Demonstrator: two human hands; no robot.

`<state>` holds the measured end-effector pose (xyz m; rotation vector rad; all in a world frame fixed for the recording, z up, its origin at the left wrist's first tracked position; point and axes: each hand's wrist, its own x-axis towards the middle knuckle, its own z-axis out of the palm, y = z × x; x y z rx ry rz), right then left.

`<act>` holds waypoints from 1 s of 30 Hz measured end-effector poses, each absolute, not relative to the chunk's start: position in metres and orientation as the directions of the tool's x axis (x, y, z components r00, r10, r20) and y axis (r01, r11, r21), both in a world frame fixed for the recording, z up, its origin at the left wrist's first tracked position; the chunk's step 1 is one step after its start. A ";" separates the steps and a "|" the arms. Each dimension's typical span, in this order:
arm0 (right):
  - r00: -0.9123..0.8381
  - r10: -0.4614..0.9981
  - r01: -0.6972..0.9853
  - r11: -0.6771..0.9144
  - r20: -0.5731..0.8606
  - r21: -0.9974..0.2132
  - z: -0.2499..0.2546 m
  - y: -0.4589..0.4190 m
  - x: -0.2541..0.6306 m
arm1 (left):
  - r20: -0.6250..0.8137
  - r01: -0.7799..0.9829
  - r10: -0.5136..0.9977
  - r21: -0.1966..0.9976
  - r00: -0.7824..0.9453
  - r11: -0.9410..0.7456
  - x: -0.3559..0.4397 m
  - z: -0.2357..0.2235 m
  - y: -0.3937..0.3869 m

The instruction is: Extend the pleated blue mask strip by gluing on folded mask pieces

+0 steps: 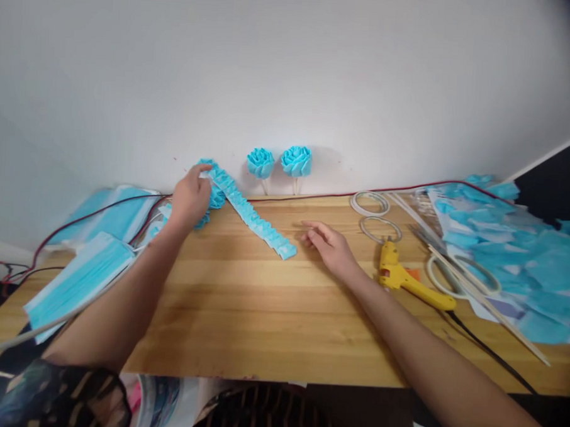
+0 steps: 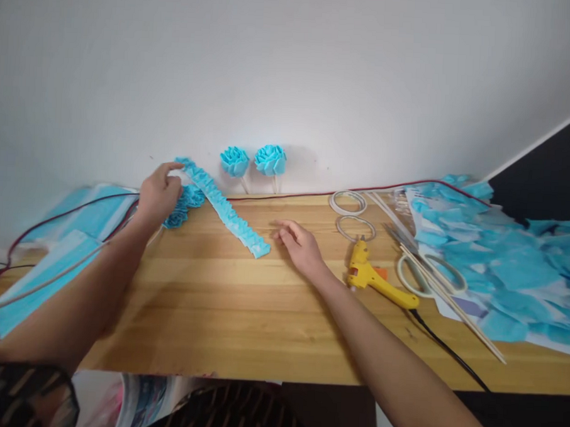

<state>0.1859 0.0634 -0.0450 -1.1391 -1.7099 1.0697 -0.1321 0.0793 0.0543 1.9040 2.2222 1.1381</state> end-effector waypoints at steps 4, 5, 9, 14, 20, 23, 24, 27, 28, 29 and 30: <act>-0.262 0.950 0.265 0.239 0.169 -0.934 -0.045 0.060 0.186 | 0.474 0.861 0.809 0.502 -0.349 0.077 -0.154 0.052 0.101; -0.257 0.951 0.261 0.241 0.173 -0.935 -0.044 0.060 0.186 | 0.485 0.860 0.798 0.504 -0.357 0.079 -0.156 0.051 0.103; -0.263 0.945 0.246 0.262 0.196 -0.933 -0.041 0.060 0.185 | 0.507 0.864 0.789 0.500 -0.347 0.059 -0.158 0.051 0.106; -0.289 0.935 0.282 0.288 0.205 -0.915 -0.042 0.060 0.185 | 0.512 0.893 0.796 0.443 -0.323 0.077 -0.167 0.056 0.108; -0.309 0.932 0.326 0.292 0.190 -0.899 -0.044 0.061 0.186 | 0.463 0.917 0.841 0.387 -0.280 0.092 -0.170 0.055 0.113; -0.310 0.932 0.343 0.297 0.191 -0.891 -0.045 0.061 0.186 | 0.450 0.930 0.855 0.357 -0.256 0.091 -0.169 0.054 0.117; -0.311 0.931 0.344 0.298 0.191 -0.890 -0.045 0.061 0.186 | 0.445 0.932 0.859 0.349 -0.252 0.093 -0.169 0.054 0.118; -0.314 0.930 0.345 0.301 0.193 -0.889 -0.044 0.061 0.186 | 0.447 0.939 0.860 0.330 -0.247 0.097 -0.169 0.056 0.119; -0.314 0.929 0.347 0.304 0.195 -0.887 -0.044 0.061 0.186 | 0.456 0.941 0.855 0.325 -0.248 0.100 -0.168 0.057 0.119; -0.314 0.928 0.349 0.307 0.198 -0.885 -0.043 0.061 0.186 | 0.464 0.942 0.850 0.318 -0.251 0.105 -0.168 0.057 0.119; -0.314 0.928 0.352 0.310 0.200 -0.883 -0.043 0.061 0.186 | 0.466 0.944 0.848 0.309 -0.255 0.114 -0.167 0.057 0.119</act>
